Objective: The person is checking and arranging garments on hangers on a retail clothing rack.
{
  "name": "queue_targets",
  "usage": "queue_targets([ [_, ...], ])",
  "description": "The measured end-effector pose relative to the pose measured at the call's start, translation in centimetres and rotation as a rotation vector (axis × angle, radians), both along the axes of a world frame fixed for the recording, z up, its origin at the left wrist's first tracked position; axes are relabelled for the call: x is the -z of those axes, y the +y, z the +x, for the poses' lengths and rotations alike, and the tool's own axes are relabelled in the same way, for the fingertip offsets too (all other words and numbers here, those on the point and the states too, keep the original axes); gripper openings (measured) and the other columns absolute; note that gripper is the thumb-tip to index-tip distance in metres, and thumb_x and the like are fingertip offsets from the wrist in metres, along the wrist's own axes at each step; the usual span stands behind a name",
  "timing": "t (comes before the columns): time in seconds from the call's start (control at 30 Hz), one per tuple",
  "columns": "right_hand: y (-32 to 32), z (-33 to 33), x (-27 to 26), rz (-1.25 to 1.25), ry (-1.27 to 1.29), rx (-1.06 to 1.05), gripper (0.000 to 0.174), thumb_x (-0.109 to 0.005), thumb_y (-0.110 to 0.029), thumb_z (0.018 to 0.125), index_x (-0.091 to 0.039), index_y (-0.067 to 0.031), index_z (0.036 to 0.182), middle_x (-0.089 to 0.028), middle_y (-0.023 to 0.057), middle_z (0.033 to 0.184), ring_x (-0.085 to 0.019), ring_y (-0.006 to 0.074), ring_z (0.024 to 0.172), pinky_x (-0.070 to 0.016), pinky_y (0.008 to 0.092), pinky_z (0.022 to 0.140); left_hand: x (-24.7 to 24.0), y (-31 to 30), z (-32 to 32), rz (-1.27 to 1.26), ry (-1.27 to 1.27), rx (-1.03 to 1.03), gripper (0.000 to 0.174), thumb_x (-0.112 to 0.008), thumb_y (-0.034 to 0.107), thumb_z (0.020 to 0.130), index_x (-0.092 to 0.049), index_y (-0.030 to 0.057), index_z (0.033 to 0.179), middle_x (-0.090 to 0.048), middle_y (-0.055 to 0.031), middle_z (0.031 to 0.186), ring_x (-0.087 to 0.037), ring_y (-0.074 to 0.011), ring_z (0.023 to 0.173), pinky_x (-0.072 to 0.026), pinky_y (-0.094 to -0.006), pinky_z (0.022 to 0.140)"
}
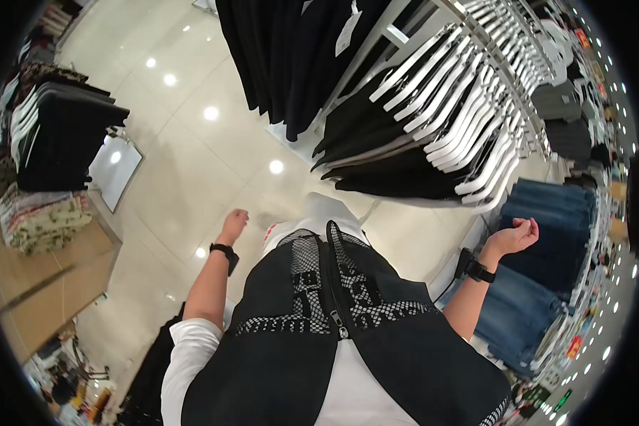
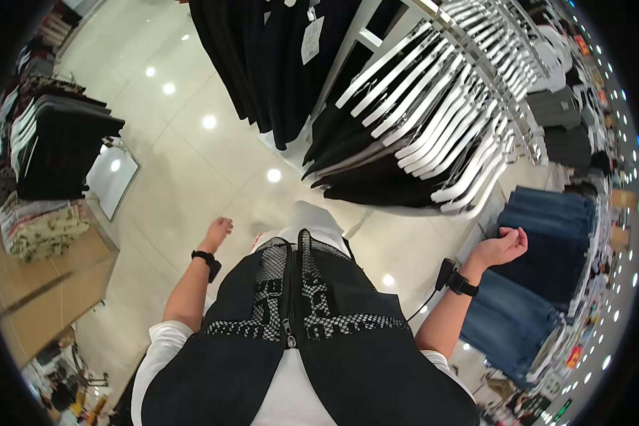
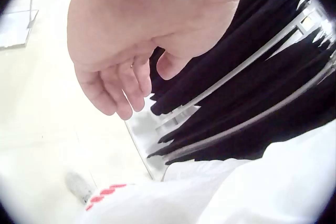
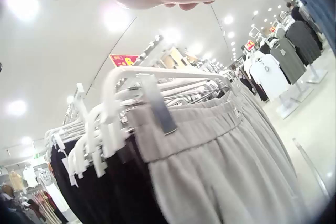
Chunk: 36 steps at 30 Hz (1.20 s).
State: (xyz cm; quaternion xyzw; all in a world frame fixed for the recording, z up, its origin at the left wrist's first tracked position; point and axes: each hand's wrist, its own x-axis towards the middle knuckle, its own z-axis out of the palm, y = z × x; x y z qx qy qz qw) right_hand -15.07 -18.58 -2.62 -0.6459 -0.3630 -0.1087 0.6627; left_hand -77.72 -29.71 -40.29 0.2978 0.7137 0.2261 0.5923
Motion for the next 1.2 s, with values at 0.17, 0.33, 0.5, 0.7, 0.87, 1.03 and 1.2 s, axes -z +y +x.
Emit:
queue_targets([
  [0.17, -2.1, -9.9, -0.9, -0.127, -0.156, -0.143, 0.021, -0.049, -0.005, 0.096, -0.049, 0.0023, 0.116, -0.053, 0.0041, 0.078, -0.048, 0.0111, 0.071, -0.0413, 0.0250, 0.068, -5.7, 8.9, -2.4, 0.072, -0.029, 0.002, 0.030, -0.053, 0.022, 0.094, -0.063, -0.0010, 0.111, -0.068, -0.0096, 0.095, -0.063, -0.0174, 0.085, -0.0510, -0.0293, 0.076],
  [0.33, 4.1, -20.6, -2.2, -0.170, -0.088, -0.434, 0.029, -0.051, 0.000, 0.095, -0.049, -0.0001, 0.123, -0.054, 0.0039, 0.081, -0.051, 0.0109, 0.074, -0.0424, 0.0239, 0.070, -5.6, 13.1, -1.9, 0.195, -0.053, 0.241, 0.029, -0.051, 0.019, 0.096, -0.063, -0.0010, 0.113, -0.069, -0.0099, 0.096, -0.063, -0.0177, 0.085, -0.0508, -0.0303, 0.079],
  [0.5, 13.3, -28.8, -4.1, -0.356, 0.133, -0.802, 0.023, -0.051, -0.018, 0.103, -0.064, 0.0007, 0.107, -0.060, 0.0023, 0.087, -0.055, 0.0082, 0.080, -0.0434, 0.0225, 0.074, 1.0, 11.6, -8.2, 0.133, -0.005, 0.337, 0.033, -0.053, 0.025, 0.096, -0.065, -0.0029, 0.108, -0.071, -0.0150, 0.091, -0.066, -0.0207, 0.085, -0.0517, -0.0325, 0.078],
  [0.7, 24.9, -36.0, -7.7, -0.130, 0.271, -0.803, 0.038, -0.051, -0.025, 0.103, -0.056, 0.0029, 0.129, -0.061, 0.0029, 0.099, -0.055, 0.0102, 0.096, -0.0429, 0.0243, 0.088, 2.5, 7.0, -26.0, 0.150, 0.452, 0.985, 0.030, -0.054, 0.028, 0.086, -0.069, 0.0014, 0.086, -0.069, -0.0239, 0.092, -0.065, -0.0386, 0.096, -0.0511, -0.0488, 0.086],
  [0.87, 27.8, -37.6, -10.4, -0.068, 0.378, -0.764, 0.064, -0.057, -0.014, 0.091, -0.030, 0.0033, 0.146, -0.066, 0.0069, 0.098, -0.051, 0.0075, 0.085, -0.0375, 0.0216, 0.076, 7.7, 7.7, -37.1, 0.032, 0.598, 1.146, 0.028, -0.050, 0.019, 0.093, -0.067, 0.0040, 0.077, -0.070, -0.0151, 0.087, -0.066, -0.0342, 0.080, -0.0530, -0.0447, 0.073],
  [1.03, 28.1, -39.4, -12.6, -0.198, 0.515, -0.770, 0.071, -0.061, -0.012, 0.091, -0.022, 0.0021, 0.149, -0.067, 0.0067, 0.101, -0.055, 0.0071, 0.085, -0.0393, 0.0223, 0.077, 8.2, 19.3, -34.4, 0.003, 0.293, 0.761, 0.037, -0.049, 0.030, 0.093, -0.068, 0.0001, 0.084, -0.069, -0.0238, 0.097, -0.064, -0.0438, 0.091, -0.0496, -0.0512, 0.079],
  [1.2, 27.3, -39.8, -14.5, -0.091, 0.430, -0.668, 0.074, -0.060, -0.006, 0.090, -0.017, 0.0037, 0.150, -0.061, 0.0002, 0.093, -0.050, 0.0065, 0.083, -0.0394, 0.0211, 0.078, 8.0, 36.8, -26.5, 0.322, 0.342, 1.078, 0.039, -0.048, 0.031, 0.094, -0.067, -0.0027, 0.095, -0.069, -0.0177, 0.081, -0.068, -0.0270, 0.073, -0.0535, -0.0396, 0.071],
])
